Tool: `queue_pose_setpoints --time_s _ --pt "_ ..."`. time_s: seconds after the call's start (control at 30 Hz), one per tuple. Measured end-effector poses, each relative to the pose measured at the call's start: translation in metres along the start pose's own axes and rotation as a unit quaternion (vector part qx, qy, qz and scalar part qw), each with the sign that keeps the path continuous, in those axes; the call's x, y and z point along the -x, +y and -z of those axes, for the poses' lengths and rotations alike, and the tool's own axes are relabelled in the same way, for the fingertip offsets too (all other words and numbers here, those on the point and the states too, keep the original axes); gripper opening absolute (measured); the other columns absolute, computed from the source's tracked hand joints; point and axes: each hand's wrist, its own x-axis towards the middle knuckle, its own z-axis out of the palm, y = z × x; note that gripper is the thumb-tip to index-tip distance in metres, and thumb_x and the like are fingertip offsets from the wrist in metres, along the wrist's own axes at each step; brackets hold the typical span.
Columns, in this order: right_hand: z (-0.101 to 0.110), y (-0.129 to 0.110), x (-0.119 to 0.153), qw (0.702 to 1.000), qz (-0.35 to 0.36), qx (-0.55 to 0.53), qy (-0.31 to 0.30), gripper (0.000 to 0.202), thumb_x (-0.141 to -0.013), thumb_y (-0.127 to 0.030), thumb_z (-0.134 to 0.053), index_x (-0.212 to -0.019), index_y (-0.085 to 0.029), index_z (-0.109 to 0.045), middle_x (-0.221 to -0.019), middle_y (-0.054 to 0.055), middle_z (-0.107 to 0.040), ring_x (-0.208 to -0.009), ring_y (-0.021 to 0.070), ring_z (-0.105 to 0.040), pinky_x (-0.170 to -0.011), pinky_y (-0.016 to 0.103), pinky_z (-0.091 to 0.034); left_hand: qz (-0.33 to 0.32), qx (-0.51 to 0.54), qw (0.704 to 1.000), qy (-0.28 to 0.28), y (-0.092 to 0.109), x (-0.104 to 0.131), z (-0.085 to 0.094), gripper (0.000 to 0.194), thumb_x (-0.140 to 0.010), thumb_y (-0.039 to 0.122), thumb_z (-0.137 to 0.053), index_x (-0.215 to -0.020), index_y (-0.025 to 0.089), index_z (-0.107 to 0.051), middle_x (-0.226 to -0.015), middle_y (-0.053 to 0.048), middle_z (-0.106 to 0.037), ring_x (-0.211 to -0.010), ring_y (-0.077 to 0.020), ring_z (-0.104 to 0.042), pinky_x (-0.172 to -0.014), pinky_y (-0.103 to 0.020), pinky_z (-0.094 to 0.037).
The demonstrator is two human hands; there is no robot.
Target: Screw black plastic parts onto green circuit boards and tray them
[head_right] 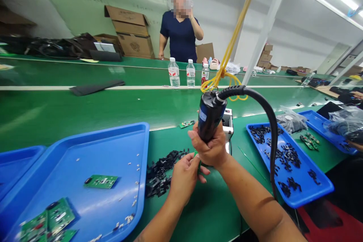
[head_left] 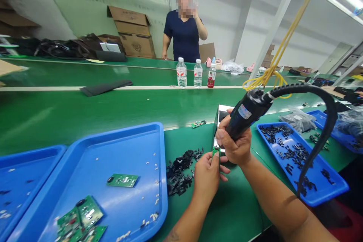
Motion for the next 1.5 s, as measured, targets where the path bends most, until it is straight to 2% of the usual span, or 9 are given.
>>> queue_pose_setpoints --time_s 0.23,0.33,0.43,0.6,0.7,0.87,1.03,1.27,1.5 --pt "-0.004 -0.002 0.000 0.999 -0.024 0.025 -0.007 0.042 -0.085 -0.028 -0.076 -0.120 -0.024 -0.052 -0.079 -0.004 -0.058 -0.055 0.0081 -0.053 -0.049 0.021 -0.046 -0.002 -0.009 1.000 -0.003 -0.002 0.000 0.002 0.043 -0.082 0.054 -0.068 -0.087 0.011 -0.064 -0.087 -0.014 -0.078 -0.042 -0.0112 -0.061 -0.037 -0.020 -0.044" --pt "-0.004 -0.001 -0.001 1.000 -0.020 0.021 -0.006 0.034 -0.086 -0.030 -0.075 -0.111 -0.024 -0.054 -0.079 -0.005 -0.058 -0.054 0.0075 -0.052 -0.048 0.020 -0.046 -0.003 -0.010 1.000 -0.007 0.000 0.001 0.003 0.043 -0.082 0.054 -0.069 -0.088 0.011 -0.064 -0.084 -0.013 -0.078 -0.040 -0.0106 -0.060 -0.036 -0.020 -0.043" --pt "0.002 -0.006 -0.005 1.000 0.007 0.002 0.004 0.030 -0.089 -0.030 -0.072 -0.112 -0.026 -0.053 -0.078 -0.006 -0.056 -0.050 0.0065 -0.051 -0.044 0.020 -0.044 -0.005 -0.013 1.000 -0.017 0.000 0.001 0.005 0.044 -0.080 0.055 -0.071 -0.087 0.012 -0.063 -0.081 -0.012 -0.077 -0.038 -0.0102 -0.057 -0.035 -0.020 -0.042" --pt "0.022 -0.017 -0.005 0.991 0.074 0.062 0.096 0.042 -0.093 -0.024 -0.067 -0.130 -0.027 -0.048 -0.075 -0.008 -0.057 -0.047 0.0071 -0.051 -0.048 0.023 -0.047 0.003 -0.009 0.999 -0.041 -0.004 0.001 0.006 0.042 -0.080 0.053 -0.072 -0.088 0.012 -0.063 -0.083 -0.012 -0.077 -0.036 -0.0085 -0.053 -0.032 -0.020 -0.038" --pt "0.029 -0.011 0.001 0.986 0.091 0.111 0.089 0.036 -0.089 -0.020 -0.069 -0.120 -0.025 -0.052 -0.078 -0.006 -0.060 -0.051 0.0078 -0.055 -0.053 0.024 -0.049 0.002 -0.003 0.999 -0.041 -0.006 0.000 0.005 0.044 -0.079 0.053 -0.073 -0.090 0.012 -0.063 -0.083 -0.012 -0.077 -0.037 -0.0090 -0.054 -0.031 -0.020 -0.039" --pt "0.027 -0.003 0.004 0.987 0.022 0.129 0.092 0.030 -0.085 -0.018 -0.073 -0.104 -0.024 -0.050 -0.078 -0.007 -0.062 -0.052 0.0073 -0.056 -0.054 0.023 -0.050 -0.004 -0.002 0.999 -0.048 -0.007 0.000 0.007 0.045 -0.079 0.054 -0.072 -0.092 0.012 -0.062 -0.088 -0.013 -0.077 -0.039 -0.0089 -0.055 -0.031 -0.020 -0.040" --pt "0.021 -0.016 -0.005 0.992 -0.084 0.077 0.061 0.029 -0.088 -0.029 -0.073 -0.104 -0.023 -0.049 -0.074 -0.008 -0.058 -0.044 0.0061 -0.052 -0.043 0.020 -0.046 -0.008 0.006 0.998 -0.055 -0.008 0.001 0.008 0.045 -0.079 0.054 -0.072 -0.092 0.013 -0.060 -0.092 -0.013 -0.077 -0.040 -0.0086 -0.055 -0.030 -0.019 -0.038" --pt "-0.005 -0.033 -0.007 0.987 0.068 0.038 0.140 0.042 -0.094 -0.027 -0.065 -0.131 -0.030 -0.046 -0.076 -0.008 -0.054 -0.046 0.0065 -0.052 -0.044 0.021 -0.049 -0.008 0.005 0.999 -0.051 -0.006 0.000 0.006 0.045 -0.078 0.054 -0.072 -0.094 0.014 -0.059 -0.090 -0.012 -0.076 -0.041 -0.0099 -0.056 -0.030 -0.020 -0.038" --pt "-0.013 -0.017 -0.001 0.993 0.064 0.034 0.096 0.047 -0.093 -0.023 -0.067 -0.135 -0.029 -0.047 -0.079 -0.006 -0.057 -0.049 0.0074 -0.054 -0.046 0.022 -0.049 -0.008 -0.029 0.997 -0.069 -0.005 0.000 0.007 0.039 -0.085 0.053 -0.063 -0.095 0.016 -0.056 -0.046 0.003 -0.059 -0.029 -0.0092 -0.040 -0.031 -0.019 -0.032"
